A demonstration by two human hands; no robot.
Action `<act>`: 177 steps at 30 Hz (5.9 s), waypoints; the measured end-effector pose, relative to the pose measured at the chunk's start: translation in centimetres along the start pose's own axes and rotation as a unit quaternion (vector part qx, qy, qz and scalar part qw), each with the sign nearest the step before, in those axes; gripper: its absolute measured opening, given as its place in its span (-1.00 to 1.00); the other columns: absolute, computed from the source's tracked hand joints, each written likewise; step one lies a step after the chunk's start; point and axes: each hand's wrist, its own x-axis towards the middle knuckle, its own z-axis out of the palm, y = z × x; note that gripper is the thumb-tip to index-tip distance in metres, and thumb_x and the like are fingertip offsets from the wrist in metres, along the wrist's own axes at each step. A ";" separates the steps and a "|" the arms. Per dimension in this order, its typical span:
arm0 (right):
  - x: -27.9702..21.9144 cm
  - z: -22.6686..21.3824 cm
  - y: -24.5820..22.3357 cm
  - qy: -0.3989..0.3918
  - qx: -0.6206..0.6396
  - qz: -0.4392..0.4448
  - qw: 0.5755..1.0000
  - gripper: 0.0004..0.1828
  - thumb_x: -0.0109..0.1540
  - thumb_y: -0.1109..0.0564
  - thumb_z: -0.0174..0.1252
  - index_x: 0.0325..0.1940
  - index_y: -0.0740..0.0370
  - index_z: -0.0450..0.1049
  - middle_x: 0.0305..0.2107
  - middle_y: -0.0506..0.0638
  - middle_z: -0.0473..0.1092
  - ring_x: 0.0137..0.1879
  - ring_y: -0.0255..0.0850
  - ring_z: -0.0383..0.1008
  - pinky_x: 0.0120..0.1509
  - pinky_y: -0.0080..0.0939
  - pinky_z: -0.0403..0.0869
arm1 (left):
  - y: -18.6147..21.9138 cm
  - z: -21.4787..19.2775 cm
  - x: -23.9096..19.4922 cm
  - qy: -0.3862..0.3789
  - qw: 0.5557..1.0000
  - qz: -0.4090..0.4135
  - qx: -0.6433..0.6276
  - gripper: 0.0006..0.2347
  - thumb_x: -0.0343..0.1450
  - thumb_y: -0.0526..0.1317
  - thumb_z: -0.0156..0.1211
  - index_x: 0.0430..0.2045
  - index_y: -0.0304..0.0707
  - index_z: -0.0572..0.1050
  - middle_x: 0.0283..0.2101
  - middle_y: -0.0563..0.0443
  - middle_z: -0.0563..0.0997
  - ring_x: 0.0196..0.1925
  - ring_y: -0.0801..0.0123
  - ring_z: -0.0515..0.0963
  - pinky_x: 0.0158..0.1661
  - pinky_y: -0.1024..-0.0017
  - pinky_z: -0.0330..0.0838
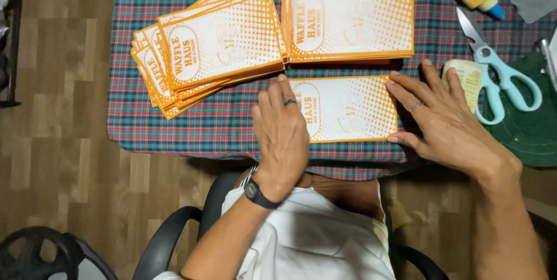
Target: Applying liquid glue to the edges of paper bag templates and folding them to assemble the bags.
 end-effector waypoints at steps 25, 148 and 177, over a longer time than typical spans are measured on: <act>5.5 0.8 -2.3 0.318 -0.111 -0.049 0.940 -0.75 0.39 0.42 0.28 0.16 0.34 0.61 0.12 0.26 0.60 0.47 0.41 0.34 0.45 0.42 0.34 | -12.0 -5.2 5.4 0.089 0.979 0.123 -0.135 -0.53 0.47 -0.56 -0.06 0.32 -0.32 0.39 0.38 -0.25 0.41 0.46 -0.26 0.33 0.37 -0.22 0.08; -5.9 9.2 -5.4 0.453 0.442 0.281 0.721 -0.56 0.18 0.38 0.41 0.08 0.44 0.39 -0.19 0.08 0.40 -0.02 -0.20 0.45 0.17 -0.23 0.56 | 2.8 2.9 7.7 -0.369 0.812 0.288 -0.350 -0.02 0.08 -0.26 0.66 0.41 -0.36 0.11 -0.14 -0.10 0.37 -0.13 0.00 0.50 -0.16 0.15 0.41; -5.2 5.2 3.8 0.402 0.489 0.368 0.681 -0.74 0.51 0.01 0.14 0.18 0.22 0.47 -0.07 -0.12 0.44 -0.04 -0.35 0.50 0.01 -0.29 0.59 | 4.0 4.2 3.9 -0.121 0.827 0.281 -0.473 -0.92 0.50 -0.33 0.11 -0.31 -0.41 0.44 -0.26 -0.15 0.32 -0.24 0.00 0.45 -0.14 0.12 0.37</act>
